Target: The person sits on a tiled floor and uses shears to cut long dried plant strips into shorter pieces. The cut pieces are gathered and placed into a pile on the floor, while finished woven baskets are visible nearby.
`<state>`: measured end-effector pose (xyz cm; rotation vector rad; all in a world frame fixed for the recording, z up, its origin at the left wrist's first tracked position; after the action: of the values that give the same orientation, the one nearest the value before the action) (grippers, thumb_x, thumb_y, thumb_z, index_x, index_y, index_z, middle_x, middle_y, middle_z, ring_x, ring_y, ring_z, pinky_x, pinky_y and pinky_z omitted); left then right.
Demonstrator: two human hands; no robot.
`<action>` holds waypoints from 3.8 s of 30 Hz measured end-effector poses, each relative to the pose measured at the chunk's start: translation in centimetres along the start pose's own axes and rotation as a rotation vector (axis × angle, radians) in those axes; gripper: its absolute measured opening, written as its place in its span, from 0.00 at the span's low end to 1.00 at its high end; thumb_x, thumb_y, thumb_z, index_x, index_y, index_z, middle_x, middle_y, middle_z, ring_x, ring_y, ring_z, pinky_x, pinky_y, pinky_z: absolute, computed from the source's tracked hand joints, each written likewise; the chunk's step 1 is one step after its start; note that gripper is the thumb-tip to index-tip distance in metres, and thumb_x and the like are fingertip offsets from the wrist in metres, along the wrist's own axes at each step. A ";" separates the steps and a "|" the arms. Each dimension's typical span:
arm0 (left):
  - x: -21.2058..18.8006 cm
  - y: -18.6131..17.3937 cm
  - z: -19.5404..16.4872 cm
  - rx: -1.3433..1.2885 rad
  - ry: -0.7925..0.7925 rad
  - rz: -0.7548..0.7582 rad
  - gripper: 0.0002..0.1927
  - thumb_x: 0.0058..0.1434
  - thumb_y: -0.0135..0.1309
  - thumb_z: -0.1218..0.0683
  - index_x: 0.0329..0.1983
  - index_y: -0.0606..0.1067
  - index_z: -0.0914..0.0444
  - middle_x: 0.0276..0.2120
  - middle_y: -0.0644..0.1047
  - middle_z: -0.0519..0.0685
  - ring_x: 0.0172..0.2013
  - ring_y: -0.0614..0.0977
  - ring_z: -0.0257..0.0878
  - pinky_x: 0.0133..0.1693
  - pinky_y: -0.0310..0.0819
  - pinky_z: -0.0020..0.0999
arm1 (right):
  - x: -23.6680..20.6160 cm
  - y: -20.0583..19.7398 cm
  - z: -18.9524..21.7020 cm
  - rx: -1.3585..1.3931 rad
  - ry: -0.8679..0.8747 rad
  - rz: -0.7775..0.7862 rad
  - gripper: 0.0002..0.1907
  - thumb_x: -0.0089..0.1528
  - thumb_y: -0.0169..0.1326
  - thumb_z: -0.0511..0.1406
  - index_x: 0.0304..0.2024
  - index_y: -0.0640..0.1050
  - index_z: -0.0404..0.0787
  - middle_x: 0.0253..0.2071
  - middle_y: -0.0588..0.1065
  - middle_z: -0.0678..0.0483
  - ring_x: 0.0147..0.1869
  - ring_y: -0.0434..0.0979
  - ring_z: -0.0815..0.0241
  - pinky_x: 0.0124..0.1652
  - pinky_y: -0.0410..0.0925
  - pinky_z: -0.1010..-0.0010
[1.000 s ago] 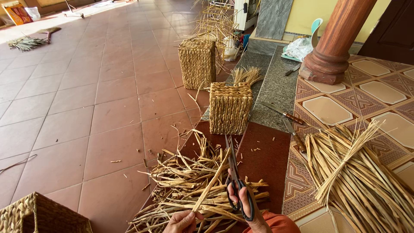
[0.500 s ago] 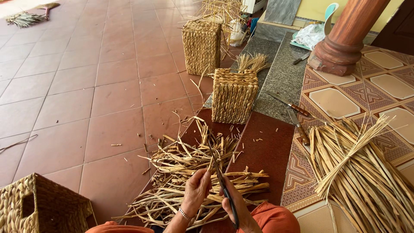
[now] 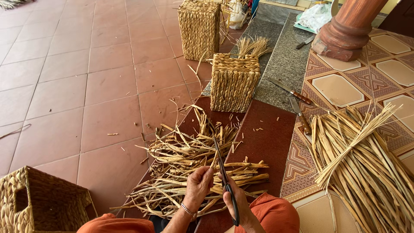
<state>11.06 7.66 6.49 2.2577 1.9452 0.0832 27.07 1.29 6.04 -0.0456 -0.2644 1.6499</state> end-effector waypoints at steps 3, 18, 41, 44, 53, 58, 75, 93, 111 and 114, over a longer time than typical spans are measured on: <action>0.2 -0.1 0.8 -0.052 -0.021 0.000 0.12 0.70 0.53 0.53 0.43 0.81 0.66 0.17 0.73 0.41 0.15 0.67 0.26 0.16 0.58 0.23 | 0.1 0.1 -0.6 -0.004 0.020 -0.029 0.39 0.67 0.41 0.59 0.61 0.73 0.34 0.21 0.64 0.60 0.21 0.61 0.70 0.23 0.58 0.76; -1.5 5.1 2.9 0.958 0.148 0.378 0.09 0.59 0.61 0.59 0.43 0.78 0.58 0.33 0.78 0.50 0.29 0.80 0.41 0.34 0.78 0.36 | 2.8 -9.6 -7.9 0.823 -0.003 -0.425 0.30 0.71 0.44 0.55 0.58 0.72 0.36 0.31 0.69 0.55 0.29 0.64 0.67 0.31 0.62 0.76; 2.2 -0.2 -0.1 -0.189 -0.143 -0.032 0.10 0.65 0.59 0.53 0.42 0.82 0.65 0.20 0.72 0.39 0.20 0.67 0.27 0.21 0.59 0.23 | 0.9 -1.1 -6.7 0.335 0.171 -0.014 0.38 0.67 0.39 0.58 0.67 0.67 0.37 0.34 0.72 0.57 0.29 0.66 0.68 0.30 0.63 0.76; 2.0 -1.1 0.0 -0.117 -0.070 -0.076 0.08 0.64 0.60 0.55 0.39 0.82 0.66 0.21 0.73 0.39 0.22 0.68 0.26 0.23 0.60 0.22 | 0.7 0.1 -6.0 0.309 0.179 0.070 0.39 0.67 0.38 0.58 0.68 0.67 0.37 0.33 0.72 0.57 0.29 0.65 0.69 0.30 0.63 0.76; 1.3 -0.6 1.4 -0.107 -0.043 -0.081 0.04 0.61 0.63 0.59 0.35 0.81 0.66 0.22 0.73 0.38 0.23 0.68 0.25 0.24 0.61 0.22 | 0.7 0.6 -5.5 0.258 0.172 0.068 0.42 0.66 0.37 0.60 0.69 0.65 0.37 0.32 0.70 0.60 0.29 0.64 0.70 0.30 0.62 0.77; 1.2 -0.2 1.5 -0.060 -0.060 -0.095 0.04 0.61 0.63 0.60 0.34 0.79 0.65 0.21 0.72 0.39 0.22 0.67 0.26 0.22 0.60 0.23 | 0.5 0.9 -4.9 0.211 0.196 0.036 0.42 0.66 0.35 0.61 0.68 0.67 0.36 0.27 0.66 0.61 0.26 0.61 0.71 0.27 0.60 0.76; 2.2 -1.7 2.9 0.168 -0.167 -0.014 0.06 0.69 0.53 0.55 0.40 0.75 0.63 0.28 0.77 0.44 0.26 0.76 0.30 0.26 0.75 0.28 | 2.3 -3.4 -6.6 0.309 0.229 -0.287 0.38 0.66 0.37 0.58 0.56 0.73 0.33 0.21 0.64 0.61 0.19 0.60 0.72 0.17 0.55 0.78; 1.3 10.2 4.8 1.178 0.194 0.404 0.06 0.59 0.61 0.60 0.40 0.80 0.60 0.46 0.76 0.53 0.34 0.79 0.42 0.34 0.79 0.36 | 1.7 -13.5 -10.3 0.447 0.059 -0.902 0.39 0.71 0.35 0.60 0.59 0.68 0.30 0.22 0.67 0.54 0.20 0.60 0.67 0.22 0.55 0.77; 4.4 -1.2 5.5 0.008 -0.073 -0.084 0.07 0.59 0.66 0.59 0.40 0.82 0.65 0.29 0.83 0.44 0.31 0.81 0.29 0.34 0.78 0.26 | 1.9 -1.3 -8.3 0.242 0.230 -0.003 0.40 0.67 0.38 0.58 0.71 0.66 0.39 0.29 0.70 0.59 0.29 0.63 0.71 0.30 0.61 0.78; 4.1 -0.9 6.1 0.010 -0.109 -0.058 0.07 0.59 0.66 0.58 0.40 0.83 0.65 0.28 0.83 0.44 0.30 0.81 0.29 0.32 0.77 0.27 | 1.7 -1.7 -7.3 0.169 0.225 -0.015 0.39 0.68 0.39 0.57 0.69 0.68 0.38 0.25 0.66 0.60 0.27 0.61 0.71 0.28 0.60 0.77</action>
<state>11.72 11.28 0.07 2.1615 1.9565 -0.0552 29.95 4.13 -0.54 -0.1003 0.0454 1.6304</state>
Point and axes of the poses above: each hand's wrist, its own x-axis towards the middle knuckle, its own y-axis out of the palm, z = x × y, the point moved 5 cm from there along x, towards the middle knuckle
